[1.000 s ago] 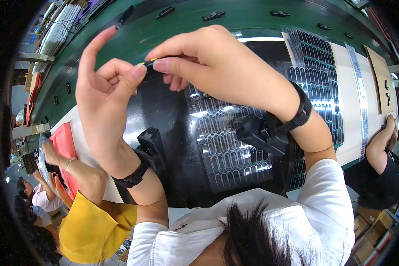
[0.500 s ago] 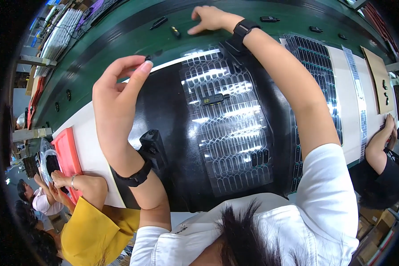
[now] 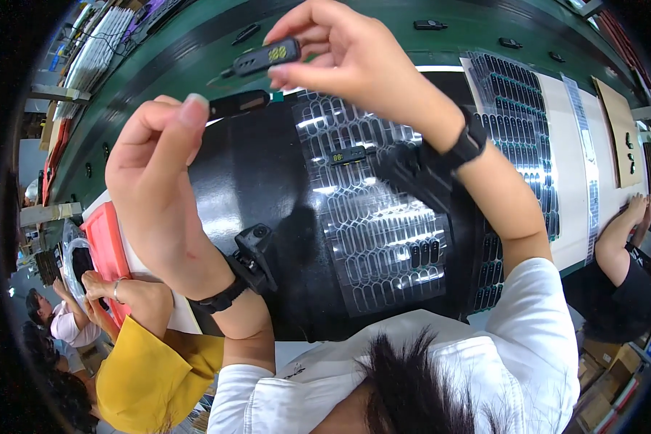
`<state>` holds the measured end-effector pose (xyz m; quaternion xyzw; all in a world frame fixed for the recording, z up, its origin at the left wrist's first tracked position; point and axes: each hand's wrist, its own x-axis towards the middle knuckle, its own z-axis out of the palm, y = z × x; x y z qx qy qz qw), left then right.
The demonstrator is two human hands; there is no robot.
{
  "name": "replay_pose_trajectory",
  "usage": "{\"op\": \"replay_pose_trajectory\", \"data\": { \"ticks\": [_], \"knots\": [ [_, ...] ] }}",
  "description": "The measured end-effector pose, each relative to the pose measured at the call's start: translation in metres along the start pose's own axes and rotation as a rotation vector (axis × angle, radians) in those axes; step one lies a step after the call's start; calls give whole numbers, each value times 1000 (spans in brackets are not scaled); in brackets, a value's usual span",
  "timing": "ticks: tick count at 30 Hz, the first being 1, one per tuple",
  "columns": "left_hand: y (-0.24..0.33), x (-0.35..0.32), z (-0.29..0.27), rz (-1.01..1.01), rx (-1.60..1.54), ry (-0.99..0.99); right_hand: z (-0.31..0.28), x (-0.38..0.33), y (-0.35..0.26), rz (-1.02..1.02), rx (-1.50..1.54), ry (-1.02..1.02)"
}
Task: The person peels small screen covers from a plastic sheet, presses them onto electronic devices, and places the devices onto a conveyor belt. This process is repeated for several devices, occasionally smoothing the plastic sheet back down.
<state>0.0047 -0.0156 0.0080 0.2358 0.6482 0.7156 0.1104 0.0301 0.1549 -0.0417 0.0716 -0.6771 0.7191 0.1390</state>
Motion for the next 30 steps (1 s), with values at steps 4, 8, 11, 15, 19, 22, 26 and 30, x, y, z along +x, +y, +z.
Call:
{"op": "replay_pose_trajectory", "data": {
  "ticks": [4, 8, 11, 15, 19, 22, 26, 30],
  "knots": [
    [0, -3, 4, 16, -66, -5, -2, -19, -9, -365, -321, -29],
    [-5, -2, 4, 21, -87, -30, -2, -29, -19, -400, -419, -64],
    [-4, -1, 5, 18, -104, -35, -3, -30, -26, -408, -440, -48],
    [-3, -3, 8, 19, -86, -10, 0, -35, -31, -393, -499, -13],
    [-5, -5, 12, 47, -79, 11, 1, -38, -36, -403, -547, -5],
    [-5, -6, 12, 65, -71, 15, 2, -38, -38, -420, -571, -12],
    [-3, -7, 11, 70, -26, 34, 5, -39, -43, -416, -593, -15],
    [-4, -8, 14, 87, 71, 88, 5, -39, -44, -402, -607, -10]
  ]
}}
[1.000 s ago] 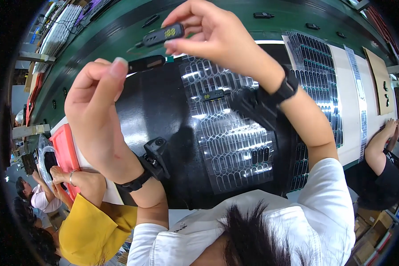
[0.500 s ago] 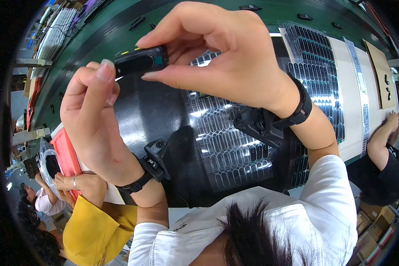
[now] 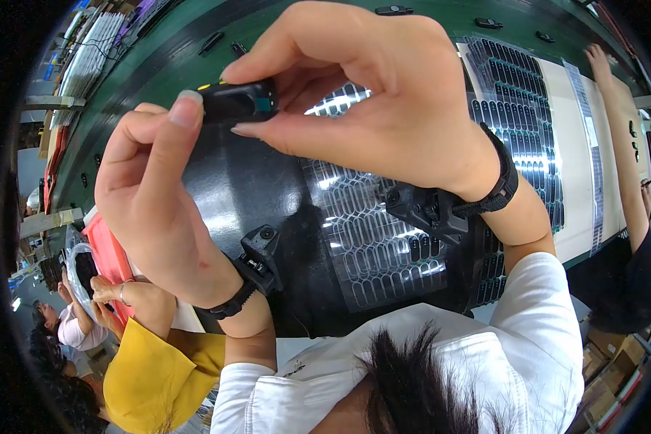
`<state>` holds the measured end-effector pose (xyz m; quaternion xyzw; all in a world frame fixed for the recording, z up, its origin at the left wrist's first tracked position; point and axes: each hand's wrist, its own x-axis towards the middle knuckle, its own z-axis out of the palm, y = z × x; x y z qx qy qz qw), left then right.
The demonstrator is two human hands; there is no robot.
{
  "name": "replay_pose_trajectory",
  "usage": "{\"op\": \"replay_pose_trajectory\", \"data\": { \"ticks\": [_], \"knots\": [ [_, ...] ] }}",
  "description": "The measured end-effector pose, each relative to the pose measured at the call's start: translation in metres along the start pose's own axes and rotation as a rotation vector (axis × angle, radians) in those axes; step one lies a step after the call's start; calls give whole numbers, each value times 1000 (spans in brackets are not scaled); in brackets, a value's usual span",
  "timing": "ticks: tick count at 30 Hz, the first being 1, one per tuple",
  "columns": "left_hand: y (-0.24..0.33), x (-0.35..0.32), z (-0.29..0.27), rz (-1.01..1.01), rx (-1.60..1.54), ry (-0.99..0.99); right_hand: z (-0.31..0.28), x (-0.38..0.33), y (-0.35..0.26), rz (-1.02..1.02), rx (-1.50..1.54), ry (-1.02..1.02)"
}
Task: The person peels small screen covers from a plastic sheet, presses them onto electronic devices, and places the devices onto a conveyor belt. This process is repeated for several devices, occasionally smoothing the plastic sheet back down.
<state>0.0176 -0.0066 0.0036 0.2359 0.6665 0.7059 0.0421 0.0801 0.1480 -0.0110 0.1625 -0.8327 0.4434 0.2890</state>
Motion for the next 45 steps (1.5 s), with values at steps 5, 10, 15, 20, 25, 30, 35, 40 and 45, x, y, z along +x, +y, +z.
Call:
{"op": "replay_pose_trajectory", "data": {
  "ticks": [5, 10, 15, 20, 25, 30, 35, 40, 45],
  "knots": [
    [-5, 1, 1, 85, 398, 32, 3, -2, 4, 33, -7, -8],
    [-26, 15, -2, 4, 326, -103, 8, 0, 11, 101, 81, 50],
    [-38, 21, -2, -95, -17, -120, 20, 2, 26, 207, 215, -6],
    [-44, 22, -1, -102, 516, -72, 24, 8, 53, 487, 492, -63],
    [-64, 29, -12, 43, 769, -19, 22, 34, 120, 640, 472, -118],
    [-50, 20, -9, 32, 714, -99, 11, 32, 229, 257, -371, -41],
    [-45, 0, 7, 55, 738, -366, -8, 32, 246, 334, -788, -358],
    [-44, -24, 37, 137, 708, -748, -16, 42, 226, 233, -431, -133],
    [-59, -64, 56, 195, 732, -936, -20, 2, 96, 700, 486, -306]
  ]
}}
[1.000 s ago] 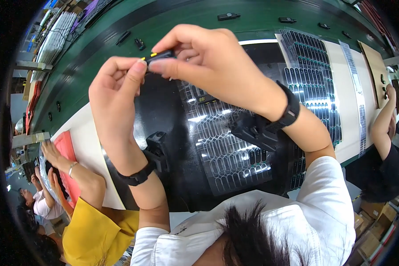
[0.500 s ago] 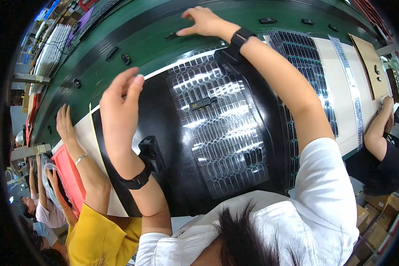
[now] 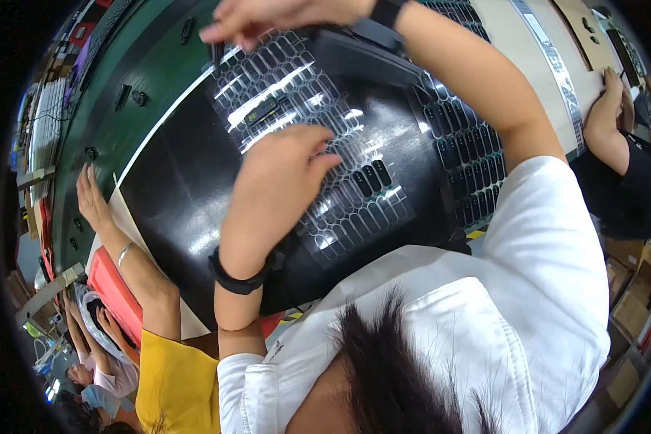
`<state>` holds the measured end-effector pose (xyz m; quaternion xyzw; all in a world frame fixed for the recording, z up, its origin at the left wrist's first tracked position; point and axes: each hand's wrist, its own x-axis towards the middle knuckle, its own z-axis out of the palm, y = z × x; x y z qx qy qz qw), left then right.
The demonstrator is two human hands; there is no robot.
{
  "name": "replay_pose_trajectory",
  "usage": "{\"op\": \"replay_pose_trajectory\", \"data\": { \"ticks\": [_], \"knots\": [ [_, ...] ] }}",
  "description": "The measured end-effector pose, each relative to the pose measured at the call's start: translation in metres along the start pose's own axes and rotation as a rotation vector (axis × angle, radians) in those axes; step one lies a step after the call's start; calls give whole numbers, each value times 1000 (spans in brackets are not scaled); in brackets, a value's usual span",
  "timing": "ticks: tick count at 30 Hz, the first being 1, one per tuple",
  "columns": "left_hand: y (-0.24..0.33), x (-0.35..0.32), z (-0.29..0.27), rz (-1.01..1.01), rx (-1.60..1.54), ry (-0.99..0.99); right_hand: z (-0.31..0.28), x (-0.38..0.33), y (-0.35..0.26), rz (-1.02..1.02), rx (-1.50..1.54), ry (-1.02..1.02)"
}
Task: The person peels small screen covers from a plastic sheet, presses them onto electronic devices, and places the devices onto a conveyor belt. This process is repeated for several devices, occasionally smoothing the plastic sheet back down.
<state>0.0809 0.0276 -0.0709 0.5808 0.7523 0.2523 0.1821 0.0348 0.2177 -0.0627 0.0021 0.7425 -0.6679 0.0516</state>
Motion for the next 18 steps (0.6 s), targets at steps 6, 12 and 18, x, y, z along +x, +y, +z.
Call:
{"op": "replay_pose_trajectory", "data": {
  "ticks": [6, 12, 18],
  "knots": [
    [12, -3, 45, 76, -87, -67, 25, -74, 36, 400, 216, -201],
    [26, 1, 59, 173, 36, 57, 28, -90, 73, 344, 363, -150],
    [61, -9, 9, 161, -201, -9, 33, -85, 69, 321, 443, -112]
  ]
}}
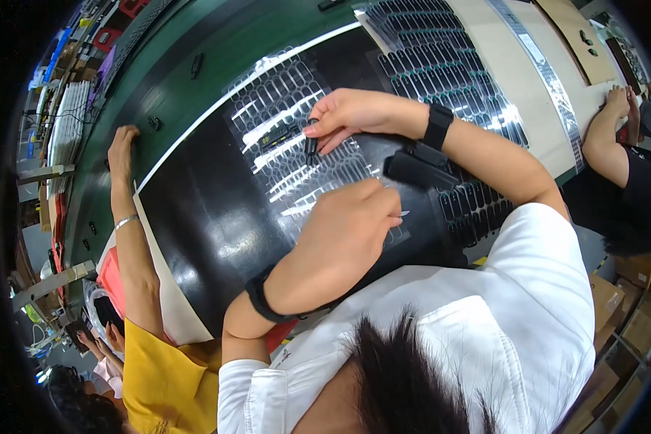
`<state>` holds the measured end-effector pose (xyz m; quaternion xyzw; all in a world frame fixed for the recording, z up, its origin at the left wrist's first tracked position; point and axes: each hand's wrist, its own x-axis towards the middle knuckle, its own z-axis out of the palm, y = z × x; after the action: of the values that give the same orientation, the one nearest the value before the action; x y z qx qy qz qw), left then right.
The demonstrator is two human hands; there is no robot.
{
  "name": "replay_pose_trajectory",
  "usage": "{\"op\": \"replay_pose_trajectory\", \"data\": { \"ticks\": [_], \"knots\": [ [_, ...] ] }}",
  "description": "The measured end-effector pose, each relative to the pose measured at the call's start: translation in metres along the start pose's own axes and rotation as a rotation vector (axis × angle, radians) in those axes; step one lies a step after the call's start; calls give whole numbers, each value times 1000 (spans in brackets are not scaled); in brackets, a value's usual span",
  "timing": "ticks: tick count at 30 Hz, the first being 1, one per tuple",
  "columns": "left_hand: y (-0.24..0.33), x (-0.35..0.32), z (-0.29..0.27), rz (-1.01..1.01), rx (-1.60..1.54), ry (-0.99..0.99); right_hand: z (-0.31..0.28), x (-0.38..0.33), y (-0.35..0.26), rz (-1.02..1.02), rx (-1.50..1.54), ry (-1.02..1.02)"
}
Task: The person peels small screen covers from a plastic sheet, presses them onto electronic devices, and places the devices onto a conveyor belt. This process is repeated for several devices, occasionally smoothing the plastic sheet back down.
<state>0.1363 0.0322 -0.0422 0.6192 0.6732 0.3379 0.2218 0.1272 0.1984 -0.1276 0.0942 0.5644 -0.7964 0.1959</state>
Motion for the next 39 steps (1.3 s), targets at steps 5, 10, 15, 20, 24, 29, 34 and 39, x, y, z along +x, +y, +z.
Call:
{"op": "replay_pose_trajectory", "data": {
  "ticks": [5, 10, 15, 20, 24, 29, 34, 39],
  "knots": [
    [4, 1, -60, -233, -405, 508, 11, -8, -19, -209, -119, 5],
    [-6, -7, -97, -182, -719, 792, 57, -26, -78, -617, -224, 191],
    [-17, -11, -105, -194, -786, 865, 81, -32, -94, -898, -657, 331],
    [-21, -7, -105, -177, -729, 927, 85, -33, -93, -942, -700, 370],
    [-24, -6, -105, -179, -753, 937, 84, -34, -92, -972, -659, 377],
    [-27, -3, -101, -177, -744, 938, 83, -35, -91, -992, -676, 383],
    [-23, 0, -96, -168, -712, 969, 83, -39, -93, -998, -783, 398],
    [-22, 2, -94, -164, -654, 997, 82, -40, -93, -1017, -815, 391]
  ]
}}
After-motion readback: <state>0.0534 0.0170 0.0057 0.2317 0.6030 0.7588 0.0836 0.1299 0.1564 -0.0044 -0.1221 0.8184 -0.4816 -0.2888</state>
